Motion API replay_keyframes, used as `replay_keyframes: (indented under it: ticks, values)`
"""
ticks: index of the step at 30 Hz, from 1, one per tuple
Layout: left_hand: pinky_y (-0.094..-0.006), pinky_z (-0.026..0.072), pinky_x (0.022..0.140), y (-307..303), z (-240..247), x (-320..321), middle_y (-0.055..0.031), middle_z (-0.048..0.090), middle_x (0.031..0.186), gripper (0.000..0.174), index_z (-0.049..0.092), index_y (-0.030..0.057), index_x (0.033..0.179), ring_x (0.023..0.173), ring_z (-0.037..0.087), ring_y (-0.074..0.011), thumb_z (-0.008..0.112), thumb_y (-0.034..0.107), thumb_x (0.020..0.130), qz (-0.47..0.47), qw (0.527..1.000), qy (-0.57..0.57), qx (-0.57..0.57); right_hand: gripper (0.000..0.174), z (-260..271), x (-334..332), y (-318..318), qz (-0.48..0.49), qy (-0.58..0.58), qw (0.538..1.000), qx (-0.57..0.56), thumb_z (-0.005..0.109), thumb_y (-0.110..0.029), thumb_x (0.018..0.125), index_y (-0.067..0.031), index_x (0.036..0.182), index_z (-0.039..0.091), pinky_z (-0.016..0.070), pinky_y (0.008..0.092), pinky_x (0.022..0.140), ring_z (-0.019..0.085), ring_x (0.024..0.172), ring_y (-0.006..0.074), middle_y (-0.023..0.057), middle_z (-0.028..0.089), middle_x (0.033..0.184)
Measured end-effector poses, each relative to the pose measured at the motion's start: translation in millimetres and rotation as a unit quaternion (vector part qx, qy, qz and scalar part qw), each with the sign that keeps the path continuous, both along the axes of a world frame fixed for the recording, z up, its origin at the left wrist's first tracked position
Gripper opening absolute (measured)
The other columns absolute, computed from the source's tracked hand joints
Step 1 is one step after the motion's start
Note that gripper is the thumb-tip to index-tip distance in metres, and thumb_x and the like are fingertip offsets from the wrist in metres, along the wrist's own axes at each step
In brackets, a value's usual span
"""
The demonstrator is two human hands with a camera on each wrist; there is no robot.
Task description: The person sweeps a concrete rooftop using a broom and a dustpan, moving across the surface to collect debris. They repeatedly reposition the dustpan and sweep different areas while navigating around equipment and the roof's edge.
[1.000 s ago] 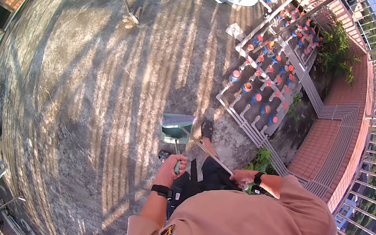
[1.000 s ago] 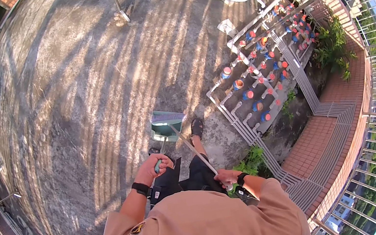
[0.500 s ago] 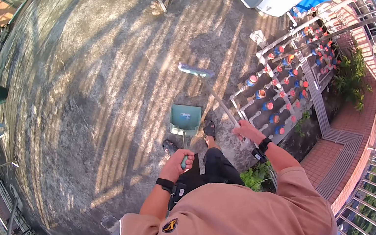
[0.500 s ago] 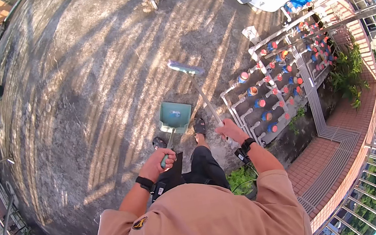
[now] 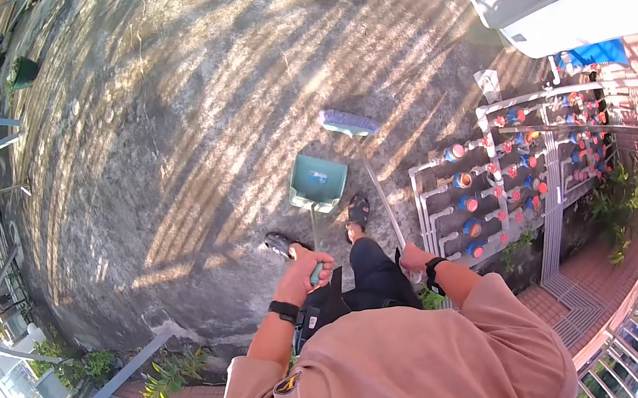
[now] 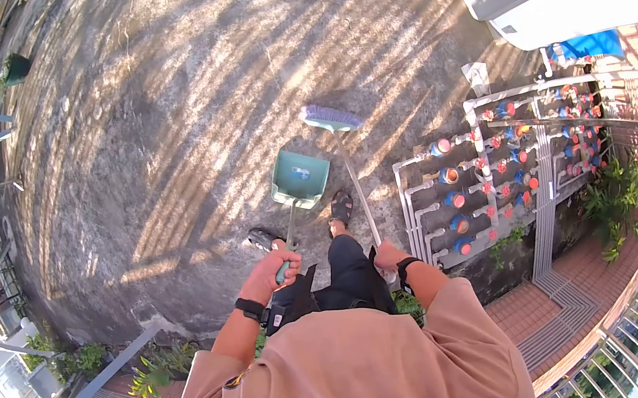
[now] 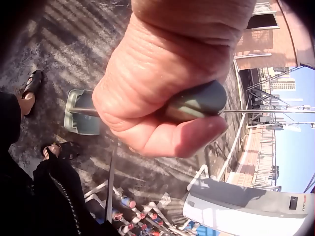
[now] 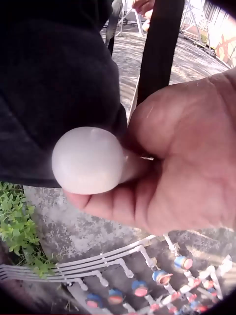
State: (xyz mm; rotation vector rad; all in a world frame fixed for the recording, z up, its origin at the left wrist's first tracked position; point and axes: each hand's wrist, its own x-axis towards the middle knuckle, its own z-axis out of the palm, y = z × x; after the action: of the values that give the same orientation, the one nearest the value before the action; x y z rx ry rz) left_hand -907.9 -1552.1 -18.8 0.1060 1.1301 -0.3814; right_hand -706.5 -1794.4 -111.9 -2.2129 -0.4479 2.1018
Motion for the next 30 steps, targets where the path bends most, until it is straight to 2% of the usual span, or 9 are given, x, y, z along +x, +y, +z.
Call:
replay_keyframes:
  ticks: [2,6,10,19,24,26,28,29,30]
  values:
    - [-0.0227,0.0301,0.030,-1,-2,-3,-0.0019,0.042,0.053,0.014,0.043,0.0062,0.067,0.037,0.039,-0.0088,0.052,0.005,0.077,0.008,1.000,-0.018,-0.003,0.024,19,-13,-40,0.089,0.019,0.996,-0.010,0.052,-0.006,0.074,0.0115,0.086,0.042,0.0420,0.0328,0.041,0.057,0.051,0.0202,0.0140,0.057,0.064]
    - [-0.0226,0.0291,0.030,8,-10,-11,-0.0025,0.043,0.054,0.016,0.042,0.0060,0.063,0.036,0.039,-0.0091,0.051,0.005,0.076,0.027,1.000,-0.009,0.010,0.021,93,-6,-64,-0.138,0.079,0.985,0.062,0.056,-0.011,0.076,0.0019,0.088,0.044,0.0390,0.0285,0.041,0.051,0.049,0.0128,0.0049,0.049,0.063]
    - [-0.0217,0.0274,0.030,16,-3,-45,-0.0027,0.042,0.055,0.015,0.041,0.0059,0.064,0.036,0.037,-0.0090,0.050,0.005,0.077,0.037,0.999,-0.023,0.032,0.020,118,-13,-31,-0.125,0.035,0.989,0.077,0.055,-0.008,0.073,0.0013,0.087,0.044,0.0383,0.0274,0.039,0.050,0.044,0.0131,0.0044,0.047,0.059]
    - [-0.0206,0.0280,0.031,38,27,-139,-0.0004,0.040,0.057,0.013,0.039,0.0052,0.069,0.037,0.036,-0.0063,0.048,0.004,0.078,0.229,0.971,-0.055,-0.052,0.017,63,3,173,-0.125,-0.035,0.978,0.166,0.058,-0.016,0.078,-0.0020,0.078,0.047,0.0383,0.0272,0.038,0.048,0.041,0.0135,0.0044,0.051,0.058]
    - [-0.0205,0.0290,0.032,44,23,-163,-0.0001,0.041,0.057,0.014,0.039,0.0055,0.069,0.038,0.037,-0.0063,0.048,0.005,0.080,0.254,0.966,-0.040,-0.013,0.014,7,5,288,-0.052,-0.085,0.974,0.203,0.054,-0.011,0.072,-0.0018,0.065,0.047,0.0427,0.0325,0.040,0.052,0.043,0.0185,0.0056,0.050,0.051]
    - [-0.0216,0.0308,0.031,49,17,-170,-0.0005,0.042,0.054,0.015,0.041,0.0080,0.066,0.038,0.039,-0.0077,0.050,0.005,0.078,0.260,0.965,-0.031,-0.008,0.012,-43,-4,300,0.214,-0.094,0.917,0.324,0.054,-0.009,0.071,0.0005,0.066,0.048,0.0421,0.0344,0.038,0.051,0.039,0.0212,0.0073,0.052,0.052]
    - [-0.0217,0.0310,0.031,57,7,-175,-0.0007,0.042,0.053,0.013,0.042,0.0073,0.067,0.038,0.040,-0.0079,0.049,0.005,0.077,0.241,0.970,-0.033,0.026,0.019,-42,-62,288,0.032,-0.107,0.989,0.098,0.048,-0.011,0.076,0.0048,0.088,0.048,0.0433,0.0355,0.039,0.059,0.049,0.0237,0.0132,0.059,0.058]
    - [-0.0217,0.0310,0.031,63,8,-178,-0.0007,0.042,0.053,0.013,0.042,0.0073,0.067,0.038,0.040,-0.0079,0.049,0.005,0.077,0.246,0.968,-0.043,0.027,0.017,-60,-68,272,0.300,-0.025,0.950,0.090,0.044,-0.011,0.080,0.0040,0.087,0.045,0.0422,0.0365,0.038,0.058,0.051,0.0247,0.0128,0.057,0.064]
    - [-0.0216,0.0314,0.031,68,9,-181,-0.0009,0.042,0.053,0.013,0.042,0.0071,0.066,0.039,0.040,-0.0079,0.049,0.006,0.077,0.233,0.970,-0.060,0.036,0.018,-12,-105,247,-0.110,-0.013,0.992,0.065,0.042,-0.015,0.084,0.0029,0.083,0.042,0.0411,0.0361,0.038,0.057,0.053,0.0245,0.0122,0.053,0.067]
